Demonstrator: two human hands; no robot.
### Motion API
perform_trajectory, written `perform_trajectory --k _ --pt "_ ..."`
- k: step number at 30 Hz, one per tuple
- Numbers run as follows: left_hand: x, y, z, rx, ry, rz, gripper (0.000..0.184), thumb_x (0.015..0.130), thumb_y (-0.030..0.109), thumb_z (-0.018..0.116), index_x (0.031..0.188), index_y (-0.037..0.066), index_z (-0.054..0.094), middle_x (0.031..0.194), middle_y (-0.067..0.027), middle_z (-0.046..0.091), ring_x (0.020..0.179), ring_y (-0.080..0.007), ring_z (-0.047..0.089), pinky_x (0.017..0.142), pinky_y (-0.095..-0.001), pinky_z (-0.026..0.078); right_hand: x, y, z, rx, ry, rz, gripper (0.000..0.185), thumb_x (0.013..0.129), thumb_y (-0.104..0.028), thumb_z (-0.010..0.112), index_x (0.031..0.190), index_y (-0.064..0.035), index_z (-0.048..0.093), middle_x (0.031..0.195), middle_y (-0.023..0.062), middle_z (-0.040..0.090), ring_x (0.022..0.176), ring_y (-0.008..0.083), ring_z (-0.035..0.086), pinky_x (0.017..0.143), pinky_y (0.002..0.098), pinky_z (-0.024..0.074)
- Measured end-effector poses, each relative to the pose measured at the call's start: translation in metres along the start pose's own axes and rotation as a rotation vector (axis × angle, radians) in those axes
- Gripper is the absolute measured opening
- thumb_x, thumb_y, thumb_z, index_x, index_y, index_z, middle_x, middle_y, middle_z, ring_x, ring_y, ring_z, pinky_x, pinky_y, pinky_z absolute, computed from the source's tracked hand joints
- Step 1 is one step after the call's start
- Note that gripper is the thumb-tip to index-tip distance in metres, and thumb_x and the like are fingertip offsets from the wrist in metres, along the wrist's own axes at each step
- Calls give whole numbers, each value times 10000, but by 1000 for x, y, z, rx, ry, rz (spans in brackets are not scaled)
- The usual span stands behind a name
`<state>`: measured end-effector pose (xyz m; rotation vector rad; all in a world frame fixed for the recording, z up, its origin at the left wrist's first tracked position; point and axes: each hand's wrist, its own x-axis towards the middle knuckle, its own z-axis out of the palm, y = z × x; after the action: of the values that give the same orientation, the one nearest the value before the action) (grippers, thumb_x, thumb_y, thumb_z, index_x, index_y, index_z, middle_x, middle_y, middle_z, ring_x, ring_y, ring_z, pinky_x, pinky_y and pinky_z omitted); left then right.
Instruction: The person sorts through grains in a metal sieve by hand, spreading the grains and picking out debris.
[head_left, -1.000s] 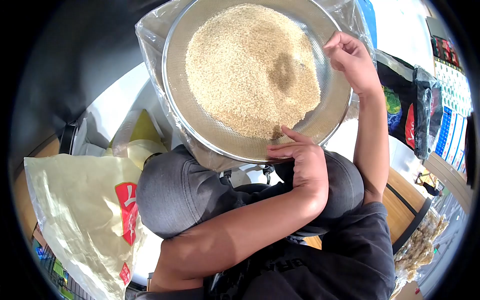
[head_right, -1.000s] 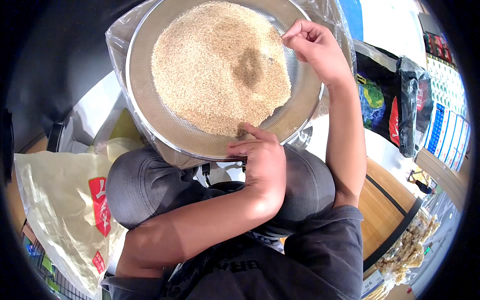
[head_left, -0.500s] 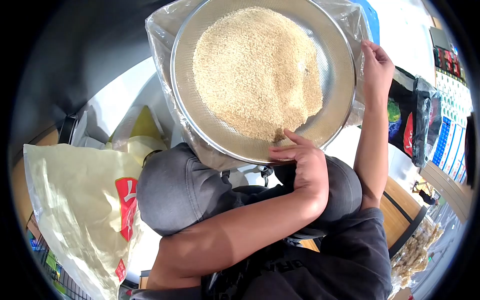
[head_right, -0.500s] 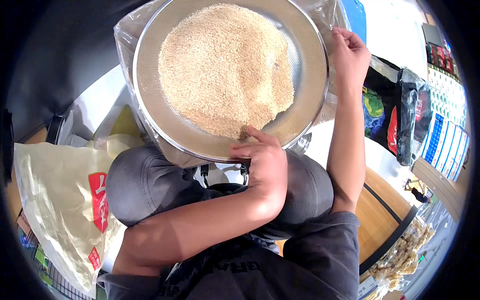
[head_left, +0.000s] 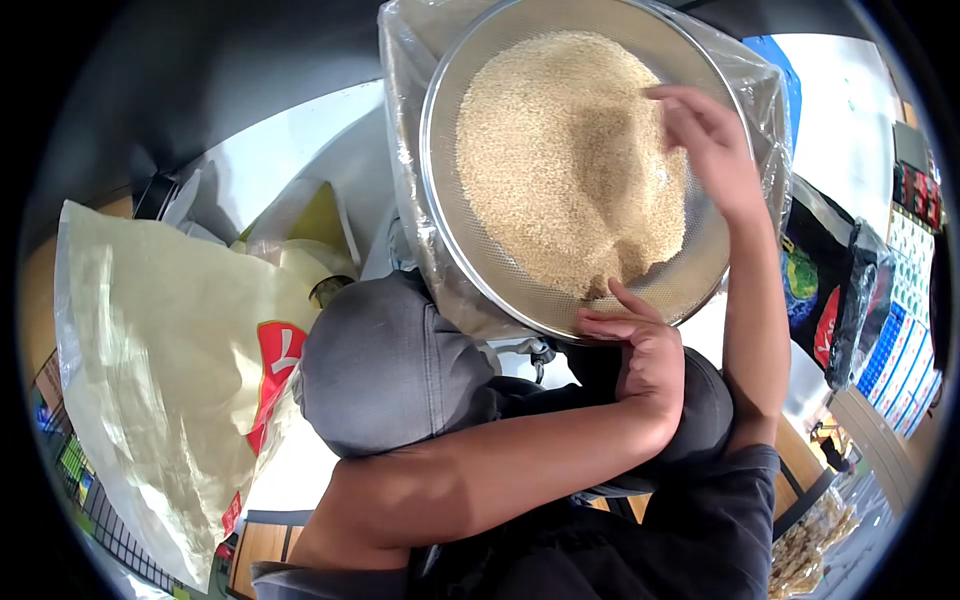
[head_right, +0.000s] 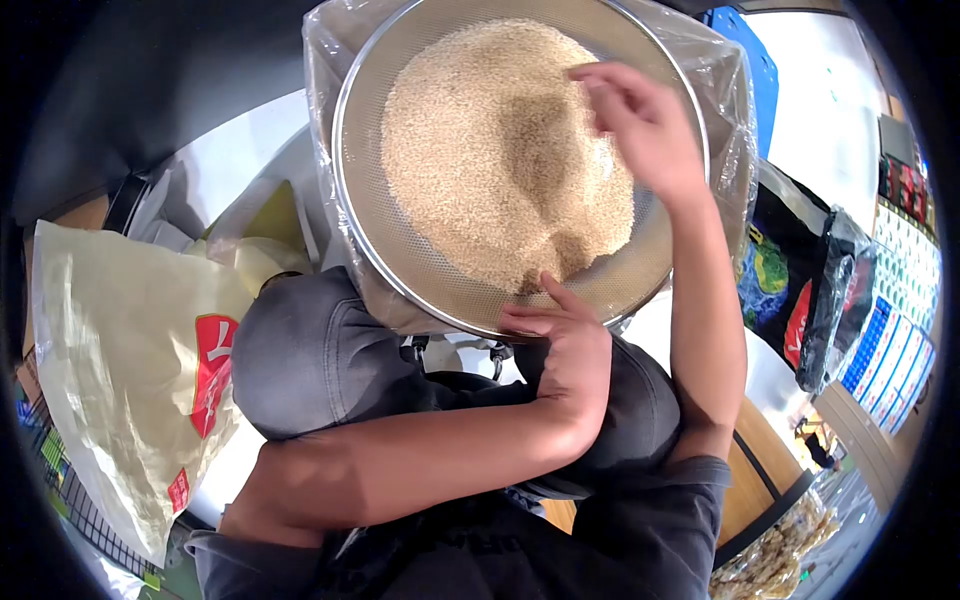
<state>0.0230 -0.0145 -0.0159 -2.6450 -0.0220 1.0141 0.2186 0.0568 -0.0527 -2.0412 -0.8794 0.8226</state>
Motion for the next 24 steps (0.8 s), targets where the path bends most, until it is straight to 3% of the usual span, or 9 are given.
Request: perform_trajectory --k 1,2,5,8,11,16,21,23,24 --pt "-1 0 0 -24 21 -22 395 969 50 568 1328 -114 560 1191 -230 699 858 -330 763 710 -450 670 7 -7 17 77 -148 -22 269 1050 -148 569 1241 -2 690 891 12 658 810 84 627 738 241 524" --pt "-2 -1 -1 -47 43 -44 389 979 63 563 1331 -103 566 1146 -227 716 851 -316 765 714 -440 670 15 -9 32 79 -155 -24 269 1050 -148 569 1241 -2 690 891 12 658 810 84 627 738 241 524" --pt "-4 -7 -9 -46 -9 -80 391 997 90 556 1342 -95 560 1017 -210 746 839 -294 766 726 -431 666 43 -7 67 216 -257 -83 283 1055 -126 541 1278 11 648 1086 80 690 1017 164 685 951 291 554" --pt "-5 -7 -7 -42 1 -110 400 996 100 567 1348 -91 557 927 -188 755 835 -283 767 737 -432 662 74 2 84 473 -16 -96 306 1073 -87 469 1313 76 569 1274 160 633 1198 253 636 1098 370 505" --pt "-5 -5 -6 -23 6 -102 406 999 110 561 1352 -89 553 936 -195 755 837 -282 766 746 -436 661 89 11 89 728 -23 33 317 1070 -81 477 1329 90 538 1328 190 595 1263 281 593 1126 381 488" --pt "-1 3 -5 -14 -4 -83 405 1004 114 554 1354 -90 549 909 -195 756 835 -279 766 750 -433 661 78 8 108 740 -162 78 326 1064 -78 488 1345 80 536 1336 183 597 1279 274 581 1159 369 456" --pt "1 10 -3 -27 -4 -133 395 1007 115 557 1341 -95 554 898 -193 755 831 -273 766 750 -426 661 48 6 115 543 -578 234 291 1059 -111 501 1298 1 622 1299 93 643 1278 180 583 1166 310 419" --pt "-5 4 0 -22 98 -243 295 986 135 608 1236 -8 669 843 -163 766 706 -164 723 583 -311 590 33 7 115 576 -670 246 264 1057 -128 517 1256 -36 664 1236 77 672 1235 158 602 1134 292 441" --pt "-3 6 -1 -23 97 -244 295 986 135 608 1236 -8 669 843 -163 766 706 -164 723 583 -311 590 22 0 111 406 -754 248 249 1051 -130 534 1234 -52 685 1202 66 686 1190 147 612 1096 283 455"
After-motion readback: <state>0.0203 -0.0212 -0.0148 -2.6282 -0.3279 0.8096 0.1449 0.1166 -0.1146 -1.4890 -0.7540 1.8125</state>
